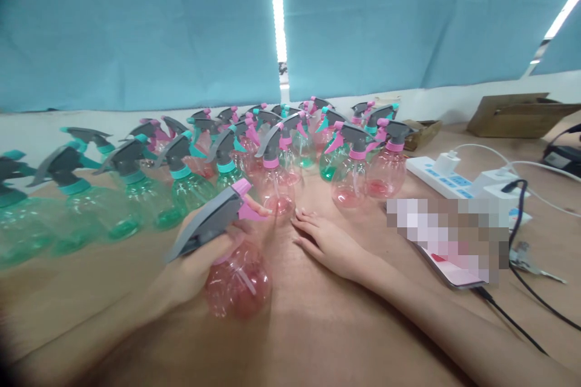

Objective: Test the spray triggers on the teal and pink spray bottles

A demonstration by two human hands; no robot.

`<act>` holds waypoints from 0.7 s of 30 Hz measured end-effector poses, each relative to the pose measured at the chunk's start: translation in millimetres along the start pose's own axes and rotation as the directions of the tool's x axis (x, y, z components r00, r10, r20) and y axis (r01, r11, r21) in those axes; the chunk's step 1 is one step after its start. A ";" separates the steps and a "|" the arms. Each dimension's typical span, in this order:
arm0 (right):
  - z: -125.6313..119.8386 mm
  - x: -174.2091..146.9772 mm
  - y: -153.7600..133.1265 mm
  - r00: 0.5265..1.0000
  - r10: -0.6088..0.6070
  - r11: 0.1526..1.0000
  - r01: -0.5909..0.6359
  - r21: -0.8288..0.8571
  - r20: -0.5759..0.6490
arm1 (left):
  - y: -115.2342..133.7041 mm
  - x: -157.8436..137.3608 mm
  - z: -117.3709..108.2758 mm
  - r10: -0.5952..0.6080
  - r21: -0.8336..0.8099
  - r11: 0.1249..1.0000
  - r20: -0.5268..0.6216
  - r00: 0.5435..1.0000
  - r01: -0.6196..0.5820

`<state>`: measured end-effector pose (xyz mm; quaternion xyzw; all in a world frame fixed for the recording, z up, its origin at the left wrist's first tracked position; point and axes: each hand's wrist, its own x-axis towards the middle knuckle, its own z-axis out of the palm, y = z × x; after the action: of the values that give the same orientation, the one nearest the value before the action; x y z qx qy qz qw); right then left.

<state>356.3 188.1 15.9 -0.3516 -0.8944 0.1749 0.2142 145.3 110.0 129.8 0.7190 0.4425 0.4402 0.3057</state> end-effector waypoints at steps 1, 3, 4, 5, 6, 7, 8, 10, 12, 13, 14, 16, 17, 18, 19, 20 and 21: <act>-0.3 0.0 -0.2 1.000 0.000 1.000 0.000 -0.005 0.001 | 0.2 0.3 -0.8 0.004 0.006 1.000 -0.005 1.000 -0.004; -0.9 0.0 -0.7 1.000 -0.001 1.000 0.001 -0.012 0.003 | -0.1 -0.2 -1.4 -0.004 0.018 1.000 -0.031 1.000 0.004; -1.2 -0.1 -1.1 1.000 -0.001 1.000 0.001 -0.015 0.004 | -1.0 -1.2 -1.3 -0.018 0.023 1.000 -0.054 0.998 0.019; -1.4 -0.2 -1.5 1.000 0.001 1.000 -0.001 -0.018 0.005 | -2.2 -2.7 -1.1 -0.042 0.028 0.999 -0.080 0.996 0.045; -1.6 -0.2 -1.8 1.000 0.005 1.000 -0.005 -0.024 0.006 | -3.9 -4.4 -0.7 -0.072 0.031 0.997 -0.105 0.992 0.076; -1.6 -0.3 -2.0 1.000 0.010 1.000 -0.010 -0.029 0.008 | -5.8 -6.3 -0.3 -0.100 0.032 0.994 -0.119 0.988 0.104; -1.5 -0.3 -2.0 1.000 0.014 0.999 -0.014 -0.031 0.009 | -7.9 -8.1 0.1 -0.127 0.032 0.991 -0.126 0.984 0.132; -1.3 -0.4 -1.8 1.000 0.014 1.000 -0.014 -0.023 0.005 | -11.3 -10.8 0.6 -0.171 0.033 0.984 -0.148 0.974 0.177; -1.0 -0.3 -1.4 1.000 0.008 1.000 -0.008 -0.012 0.006 | -13.2 -11.6 0.4 -0.192 0.038 0.979 -0.170 0.967 0.201; -1.0 -0.3 -1.2 1.000 0.007 1.000 -0.007 -0.011 0.009 | -13.3 -11.4 0.0 -0.194 0.045 0.978 -0.172 0.966 0.205; -1.1 -0.2 -1.1 1.000 0.008 1.000 -0.008 -0.012 0.013 | -13.1 -10.9 -0.6 -0.183 0.051 0.980 -0.172 0.968 0.194; -1.5 -0.1 -1.2 1.000 0.013 1.000 -0.012 -0.016 0.018 | -11.8 -9.5 -2.3 -0.145 0.054 0.987 -0.152 0.978 0.154; -1.8 0.0 -1.4 1.000 0.014 1.000 -0.014 -0.015 0.018 | -11.0 -8.8 -3.2 -0.122 0.052 0.990 -0.144 0.982 0.131; -2.1 0.1 -1.5 1.000 0.015 1.000 -0.015 -0.012 0.018 | -10.2 -8.2 -3.9 -0.099 0.051 0.993 -0.132 0.986 0.107; -2.3 0.2 -1.5 1.000 0.015 1.000 -0.015 -0.011 0.020 | -9.6 -7.8 -4.4 -0.073 0.054 0.995 -0.117 0.990 0.079; -2.6 0.2 -1.5 1.000 0.014 1.000 -0.014 -0.012 0.024 | -9.3 -7.5 -4.6 -0.044 0.060 0.997 -0.099 0.994 0.050; -2.7 0.2 -1.3 0.999 0.013 1.000 -0.013 -0.016 0.030 | -9.1 -7.4 -4.6 -0.020 0.069 0.997 -0.090 0.996 0.026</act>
<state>356.8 187.8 18.8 -0.3563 -0.8966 0.1745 0.1968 136.2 107.4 121.4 0.7038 0.4791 0.4526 0.2653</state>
